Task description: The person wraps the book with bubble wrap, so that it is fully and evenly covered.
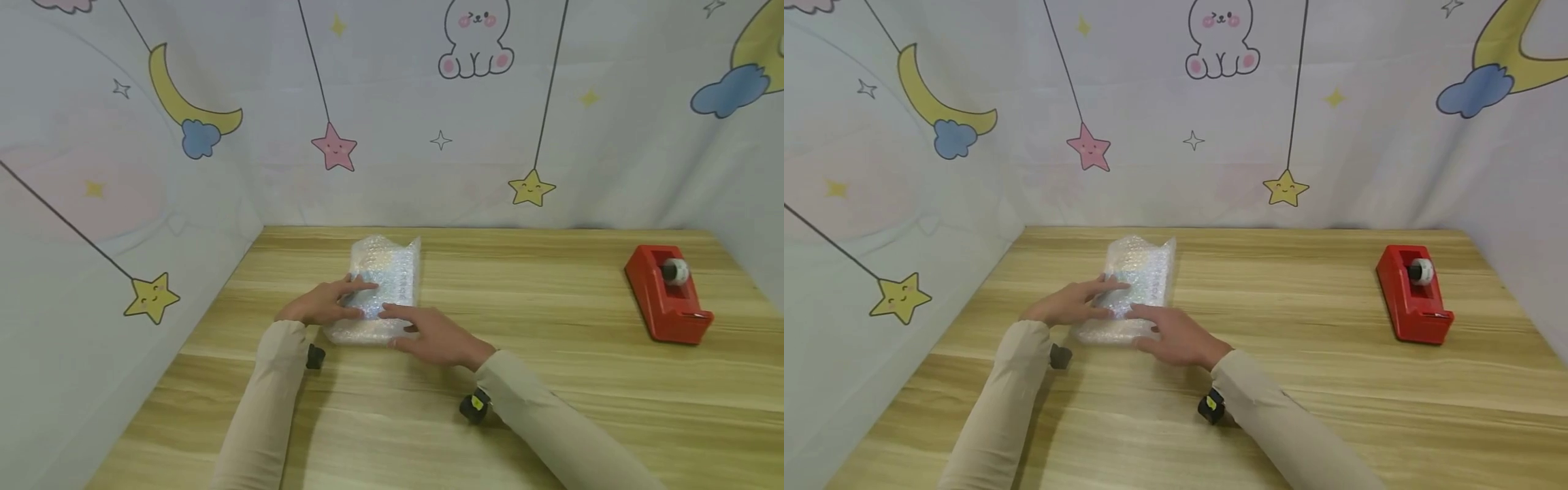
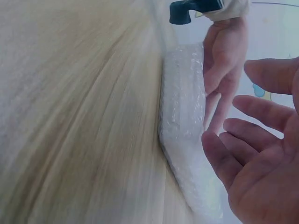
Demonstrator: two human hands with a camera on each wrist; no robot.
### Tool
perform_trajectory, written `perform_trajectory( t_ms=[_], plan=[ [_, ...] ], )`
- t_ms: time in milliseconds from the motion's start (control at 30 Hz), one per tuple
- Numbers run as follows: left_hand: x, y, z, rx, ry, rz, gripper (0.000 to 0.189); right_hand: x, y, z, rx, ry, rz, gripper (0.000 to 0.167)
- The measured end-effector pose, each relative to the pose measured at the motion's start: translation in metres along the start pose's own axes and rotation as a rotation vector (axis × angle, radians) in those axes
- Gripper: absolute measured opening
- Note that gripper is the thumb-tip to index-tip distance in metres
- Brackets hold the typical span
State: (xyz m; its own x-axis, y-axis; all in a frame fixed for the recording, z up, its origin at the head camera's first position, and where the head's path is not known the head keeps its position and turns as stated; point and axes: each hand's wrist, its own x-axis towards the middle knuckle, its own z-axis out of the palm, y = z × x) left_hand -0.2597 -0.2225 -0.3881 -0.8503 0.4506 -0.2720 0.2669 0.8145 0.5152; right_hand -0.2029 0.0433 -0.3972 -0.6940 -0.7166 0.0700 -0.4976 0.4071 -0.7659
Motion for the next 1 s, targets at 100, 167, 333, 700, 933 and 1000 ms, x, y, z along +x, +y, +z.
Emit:
perform_trajectory(
  t_ms=[100, 167, 333, 700, 933, 1000],
  plan=[
    [0.001, 0.001, 0.0, 0.001, -0.004, 0.002, 0.058, -0.004, 0.002, -0.003, 0.024, 0.045, 0.003, 0.049],
    [0.001, 0.001, 0.001, 0.002, -0.006, 0.0, 0.058, -0.008, 0.004, -0.006, 0.025, 0.074, 0.01, 0.049],
    [0.001, 0.003, 0.0, -0.003, -0.009, -0.016, 0.059, -0.016, 0.008, -0.017, 0.033, 0.13, 0.05, 0.046],
    [0.0, 0.003, 0.0, -0.007, -0.006, 0.01, 0.06, -0.04, 0.017, -0.055, 0.013, 0.205, 0.104, 0.038],
    [0.001, 0.002, 0.001, -0.012, -0.002, 0.01, 0.059, -0.065, 0.029, -0.078, 0.01, 0.239, 0.171, 0.032],
    [0.001, 0.002, 0.001, -0.013, -0.002, 0.012, 0.06, -0.072, 0.033, -0.083, 0.022, 0.251, 0.179, 0.031]
  ],
)
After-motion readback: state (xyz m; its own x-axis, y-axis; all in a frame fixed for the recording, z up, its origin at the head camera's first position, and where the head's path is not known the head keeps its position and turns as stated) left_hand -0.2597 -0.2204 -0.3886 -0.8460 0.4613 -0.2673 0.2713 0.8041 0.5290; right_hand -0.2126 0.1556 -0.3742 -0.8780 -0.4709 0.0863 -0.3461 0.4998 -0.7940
